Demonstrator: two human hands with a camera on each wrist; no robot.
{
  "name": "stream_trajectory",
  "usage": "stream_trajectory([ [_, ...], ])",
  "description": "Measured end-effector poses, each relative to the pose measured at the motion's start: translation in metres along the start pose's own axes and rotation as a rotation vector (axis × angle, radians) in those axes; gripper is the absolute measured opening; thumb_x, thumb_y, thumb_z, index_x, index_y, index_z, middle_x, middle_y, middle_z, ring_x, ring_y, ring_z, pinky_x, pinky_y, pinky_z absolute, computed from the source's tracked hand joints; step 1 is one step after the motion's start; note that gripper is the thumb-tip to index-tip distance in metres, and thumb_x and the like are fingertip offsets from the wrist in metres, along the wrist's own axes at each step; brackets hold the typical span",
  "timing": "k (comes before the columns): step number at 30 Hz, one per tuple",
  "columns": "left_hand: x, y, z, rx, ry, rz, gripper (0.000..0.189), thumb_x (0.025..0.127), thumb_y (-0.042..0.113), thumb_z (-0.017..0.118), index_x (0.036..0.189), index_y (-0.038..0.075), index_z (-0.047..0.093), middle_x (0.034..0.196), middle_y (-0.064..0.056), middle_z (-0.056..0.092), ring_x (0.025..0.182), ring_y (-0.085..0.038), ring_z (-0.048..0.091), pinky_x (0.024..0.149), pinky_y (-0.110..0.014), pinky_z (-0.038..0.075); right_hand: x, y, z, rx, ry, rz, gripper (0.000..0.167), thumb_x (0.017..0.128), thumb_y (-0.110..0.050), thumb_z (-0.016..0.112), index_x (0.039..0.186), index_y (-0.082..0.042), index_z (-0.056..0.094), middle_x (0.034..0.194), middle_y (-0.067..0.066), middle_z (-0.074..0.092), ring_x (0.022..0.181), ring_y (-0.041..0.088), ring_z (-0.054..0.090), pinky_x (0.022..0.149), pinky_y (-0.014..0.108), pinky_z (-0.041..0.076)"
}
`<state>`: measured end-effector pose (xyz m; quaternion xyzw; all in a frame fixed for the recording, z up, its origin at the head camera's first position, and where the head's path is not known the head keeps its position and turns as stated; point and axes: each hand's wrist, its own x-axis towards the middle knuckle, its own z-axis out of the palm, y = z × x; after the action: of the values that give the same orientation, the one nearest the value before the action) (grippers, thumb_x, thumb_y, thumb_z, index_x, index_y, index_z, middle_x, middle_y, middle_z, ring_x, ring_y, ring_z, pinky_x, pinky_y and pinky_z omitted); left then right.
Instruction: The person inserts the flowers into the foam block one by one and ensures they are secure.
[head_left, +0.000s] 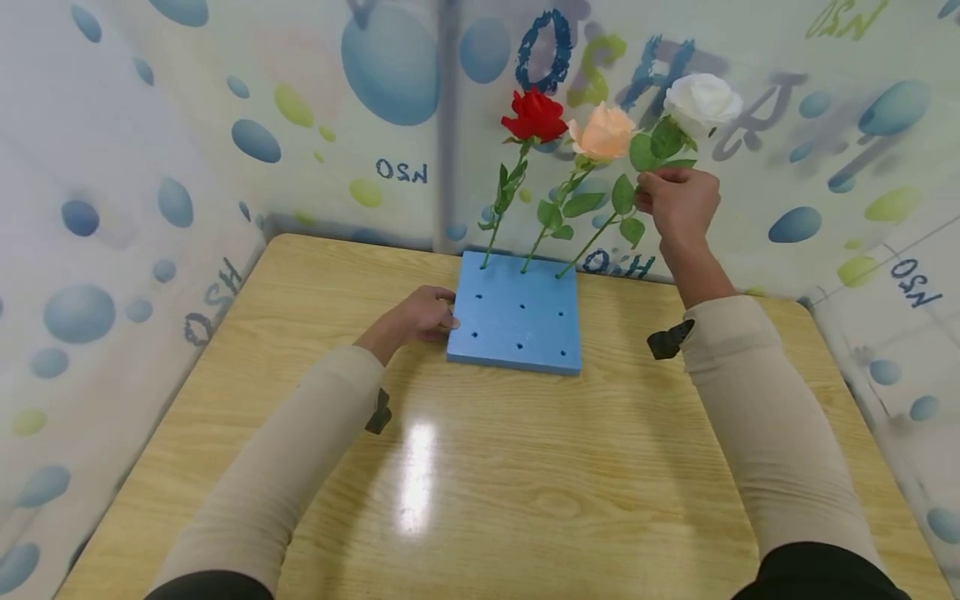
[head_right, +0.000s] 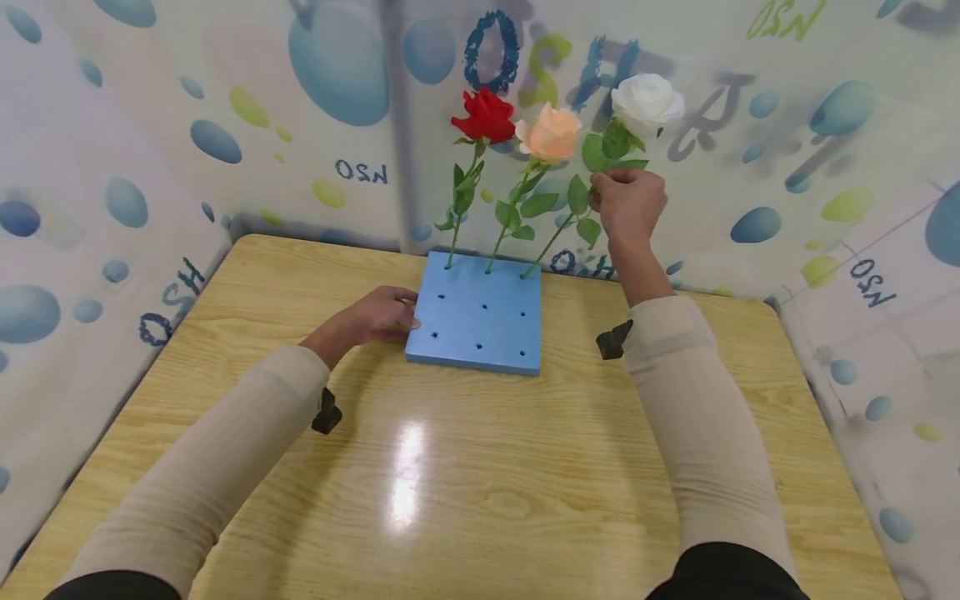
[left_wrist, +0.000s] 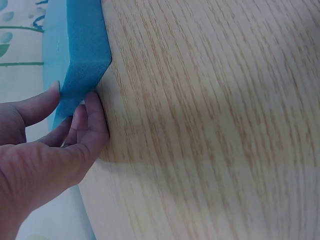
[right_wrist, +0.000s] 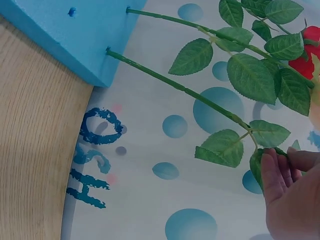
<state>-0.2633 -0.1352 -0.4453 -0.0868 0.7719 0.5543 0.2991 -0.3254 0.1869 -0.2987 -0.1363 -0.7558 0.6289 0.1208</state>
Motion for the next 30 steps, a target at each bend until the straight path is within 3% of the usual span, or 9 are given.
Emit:
stream_trajectory([
  [5,0.001,0.000,0.001,-0.001,-0.004,0.004,0.063,0.092,0.000,0.055,0.151,0.008,0.033,0.140,-0.014,0.047,0.121,-0.026,0.052,0.103,-0.043,0.045,0.000,0.000,-0.002,-0.009,0.001,-0.005,0.017,0.088,-0.018,0.071,0.099,-0.006,0.068,0.087,-0.001,0.061,0.070,0.009,0.066,0.070,0.020,0.056],
  [13,0.002,0.002,0.001,0.002,0.006,0.006,0.063,0.091,-0.002,0.054,0.150,0.006,0.034,0.132,-0.015,0.049,0.109,-0.024,0.052,0.101,-0.042,0.047,-0.004,-0.003,-0.003,-0.057,-0.025,-0.022,0.035,0.091,-0.018,0.066,0.120,0.002,0.066,0.093,-0.001,0.061,0.074,0.008,0.066,0.071,0.018,0.056],
  [18,0.001,0.001,0.000,0.022,0.022,0.014,0.064,0.089,-0.003,0.054,0.149,0.004,0.035,0.133,-0.015,0.047,0.108,-0.024,0.052,0.099,-0.042,0.048,-0.012,-0.001,-0.010,-0.061,-0.053,-0.042,0.034,0.091,-0.017,0.066,0.120,0.002,0.066,0.092,-0.002,0.061,0.077,0.008,0.067,0.077,0.021,0.056],
  [23,0.000,-0.003,0.001,0.123,0.049,0.057,0.063,0.089,0.000,0.057,0.148,0.002,0.036,0.120,-0.016,0.051,0.100,-0.024,0.053,0.092,-0.040,0.052,-0.025,0.006,-0.023,-0.125,-0.067,-0.101,0.032,0.092,-0.020,0.064,0.117,0.000,0.066,0.090,-0.004,0.063,0.079,0.007,0.066,0.081,0.020,0.055],
  [25,-0.002,-0.004,0.002,0.205,0.073,0.090,0.062,0.089,0.002,0.059,0.147,0.001,0.037,0.116,-0.017,0.054,0.096,-0.023,0.054,0.088,-0.038,0.053,-0.030,0.009,-0.029,-0.161,-0.079,-0.121,0.033,0.092,-0.022,0.063,0.118,-0.001,0.065,0.090,-0.006,0.064,0.082,0.008,0.066,0.082,0.020,0.054],
  [27,-0.004,-0.003,0.002,0.278,0.091,0.120,0.062,0.089,0.004,0.060,0.146,0.000,0.038,0.117,-0.018,0.056,0.096,-0.024,0.055,0.088,-0.037,0.052,-0.035,0.013,-0.035,-0.191,-0.098,-0.138,0.035,0.093,-0.025,0.063,0.119,-0.002,0.065,0.091,-0.006,0.066,0.086,0.010,0.067,0.083,0.020,0.054],
  [30,-0.008,-0.002,0.001,0.406,0.128,0.160,0.061,0.090,0.011,0.061,0.146,-0.001,0.039,0.130,-0.020,0.055,0.108,-0.029,0.055,0.095,-0.040,0.048,-0.042,0.018,-0.043,-0.231,-0.136,-0.169,0.039,0.093,-0.029,0.063,0.122,-0.003,0.063,0.096,-0.005,0.067,0.091,0.009,0.066,0.083,0.019,0.053],
])
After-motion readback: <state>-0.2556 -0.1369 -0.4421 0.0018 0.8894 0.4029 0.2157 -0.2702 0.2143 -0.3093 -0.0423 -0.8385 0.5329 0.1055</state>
